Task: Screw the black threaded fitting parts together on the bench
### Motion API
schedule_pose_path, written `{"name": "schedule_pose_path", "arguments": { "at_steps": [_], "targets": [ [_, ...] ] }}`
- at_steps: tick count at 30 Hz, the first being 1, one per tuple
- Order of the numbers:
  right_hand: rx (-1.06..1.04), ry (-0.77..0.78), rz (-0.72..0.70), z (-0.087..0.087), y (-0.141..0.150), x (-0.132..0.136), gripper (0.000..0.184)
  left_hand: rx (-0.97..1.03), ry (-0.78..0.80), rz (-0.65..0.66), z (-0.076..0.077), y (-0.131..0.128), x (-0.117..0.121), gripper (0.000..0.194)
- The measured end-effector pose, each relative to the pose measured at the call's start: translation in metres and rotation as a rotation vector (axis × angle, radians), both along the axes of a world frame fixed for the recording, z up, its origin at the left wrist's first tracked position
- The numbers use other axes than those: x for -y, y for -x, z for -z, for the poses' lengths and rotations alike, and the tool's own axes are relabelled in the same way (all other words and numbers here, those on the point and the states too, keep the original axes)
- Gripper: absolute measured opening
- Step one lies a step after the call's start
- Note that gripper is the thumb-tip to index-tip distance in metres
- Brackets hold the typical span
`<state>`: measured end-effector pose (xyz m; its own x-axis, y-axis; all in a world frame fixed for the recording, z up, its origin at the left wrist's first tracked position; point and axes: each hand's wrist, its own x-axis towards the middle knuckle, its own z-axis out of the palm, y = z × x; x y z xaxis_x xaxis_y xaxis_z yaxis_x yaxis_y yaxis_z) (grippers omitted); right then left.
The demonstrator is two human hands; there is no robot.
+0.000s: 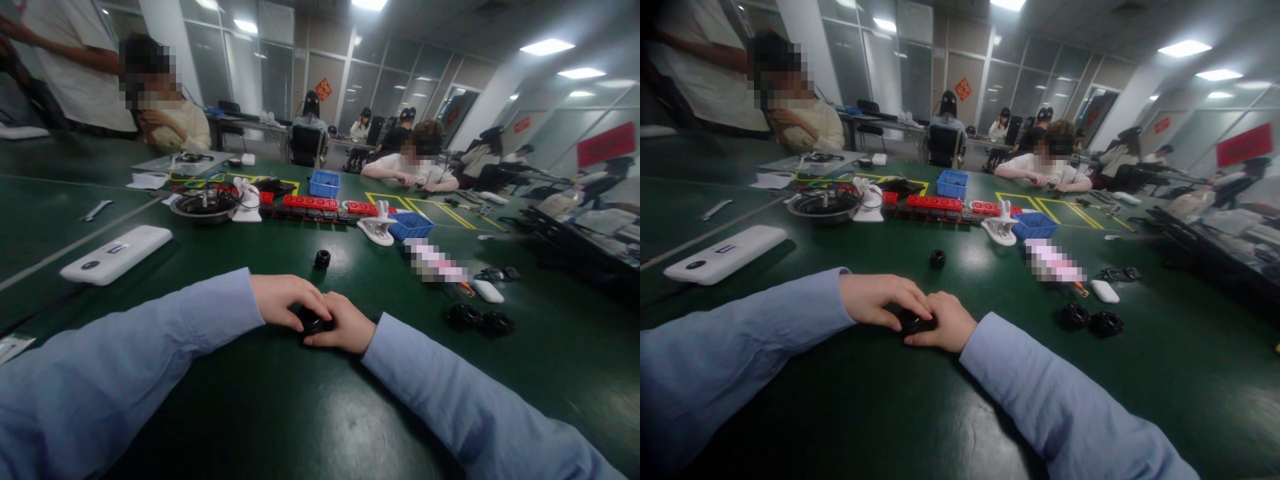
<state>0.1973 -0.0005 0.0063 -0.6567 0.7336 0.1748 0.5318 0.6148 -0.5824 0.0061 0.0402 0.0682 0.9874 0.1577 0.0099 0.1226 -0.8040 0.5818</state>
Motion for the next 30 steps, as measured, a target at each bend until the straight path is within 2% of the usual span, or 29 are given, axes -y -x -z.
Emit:
{"name": "schedule_pose_path", "arguments": {
  "at_steps": [5,16,30],
  "targets": [
    [0.007,0.003,0.019,0.0,0.0,0.0,0.038,-0.022,-0.073,-0.067,-0.004,-0.003,0.007,0.042],
    [-0.012,-0.012,0.019,0.002,-0.001,-0.001,0.045,-0.226,-0.196,-0.281,-0.016,-0.012,0.022,0.044],
    [0.009,-0.024,0.021,0.003,0.0,0.001,0.047,-0.265,-0.356,-0.42,-0.016,-0.014,0.034,0.043]
  ]
}}
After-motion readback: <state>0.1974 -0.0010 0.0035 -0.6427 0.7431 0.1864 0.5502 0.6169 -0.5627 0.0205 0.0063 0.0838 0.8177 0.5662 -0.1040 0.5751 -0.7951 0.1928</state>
